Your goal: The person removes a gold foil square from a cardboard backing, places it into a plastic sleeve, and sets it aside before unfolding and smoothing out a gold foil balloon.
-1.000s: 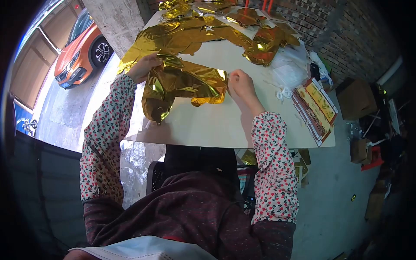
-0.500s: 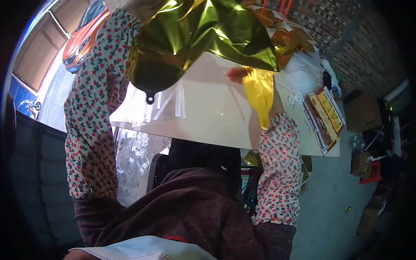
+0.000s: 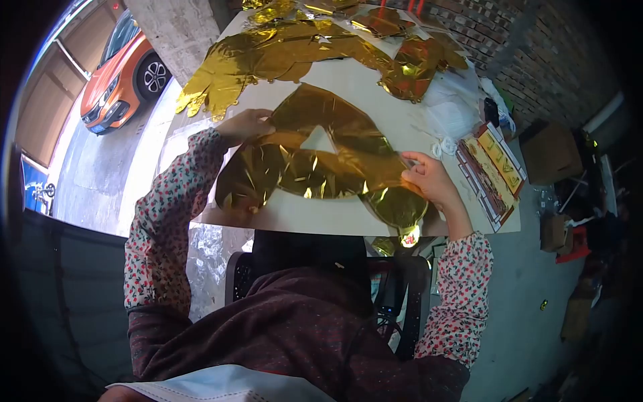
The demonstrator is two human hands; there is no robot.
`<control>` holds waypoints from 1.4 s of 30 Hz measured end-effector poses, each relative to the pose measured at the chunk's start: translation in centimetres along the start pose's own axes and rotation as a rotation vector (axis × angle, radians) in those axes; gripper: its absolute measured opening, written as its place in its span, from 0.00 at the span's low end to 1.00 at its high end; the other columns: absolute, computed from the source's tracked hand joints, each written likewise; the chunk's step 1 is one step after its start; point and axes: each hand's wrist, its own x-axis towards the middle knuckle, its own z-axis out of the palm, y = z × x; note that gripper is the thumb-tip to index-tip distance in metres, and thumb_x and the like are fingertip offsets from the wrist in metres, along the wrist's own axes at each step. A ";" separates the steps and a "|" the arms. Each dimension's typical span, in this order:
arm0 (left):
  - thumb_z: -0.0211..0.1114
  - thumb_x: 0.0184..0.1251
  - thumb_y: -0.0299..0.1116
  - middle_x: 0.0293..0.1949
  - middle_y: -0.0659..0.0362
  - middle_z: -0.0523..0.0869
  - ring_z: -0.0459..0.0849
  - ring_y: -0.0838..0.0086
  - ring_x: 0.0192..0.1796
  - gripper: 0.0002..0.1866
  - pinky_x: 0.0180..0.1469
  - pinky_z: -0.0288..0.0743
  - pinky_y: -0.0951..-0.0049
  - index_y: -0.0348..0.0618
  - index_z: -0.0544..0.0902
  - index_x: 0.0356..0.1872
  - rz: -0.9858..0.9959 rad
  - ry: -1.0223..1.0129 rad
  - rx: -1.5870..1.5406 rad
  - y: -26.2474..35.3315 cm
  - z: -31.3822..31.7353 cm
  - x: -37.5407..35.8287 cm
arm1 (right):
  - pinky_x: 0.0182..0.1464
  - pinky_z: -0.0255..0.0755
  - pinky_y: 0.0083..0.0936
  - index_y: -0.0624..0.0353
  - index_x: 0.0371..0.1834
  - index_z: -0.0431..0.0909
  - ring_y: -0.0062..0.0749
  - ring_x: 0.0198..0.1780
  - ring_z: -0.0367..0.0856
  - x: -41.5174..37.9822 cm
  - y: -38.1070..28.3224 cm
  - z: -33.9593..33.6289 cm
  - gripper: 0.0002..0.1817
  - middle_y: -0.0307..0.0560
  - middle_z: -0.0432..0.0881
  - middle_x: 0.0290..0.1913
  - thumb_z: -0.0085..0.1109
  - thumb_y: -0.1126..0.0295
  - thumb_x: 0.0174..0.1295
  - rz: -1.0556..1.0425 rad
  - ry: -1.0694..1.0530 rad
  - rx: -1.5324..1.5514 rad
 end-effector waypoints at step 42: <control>0.65 0.63 0.60 0.73 0.40 0.63 0.61 0.47 0.75 0.43 0.74 0.61 0.53 0.44 0.66 0.73 0.348 0.159 0.938 4.8 5.9 8.1 | 0.59 0.71 0.40 0.63 0.56 0.78 0.51 0.57 0.78 9.2 -5.8 -1.6 0.21 0.58 0.80 0.54 0.62 0.60 0.66 -0.561 0.446 -0.789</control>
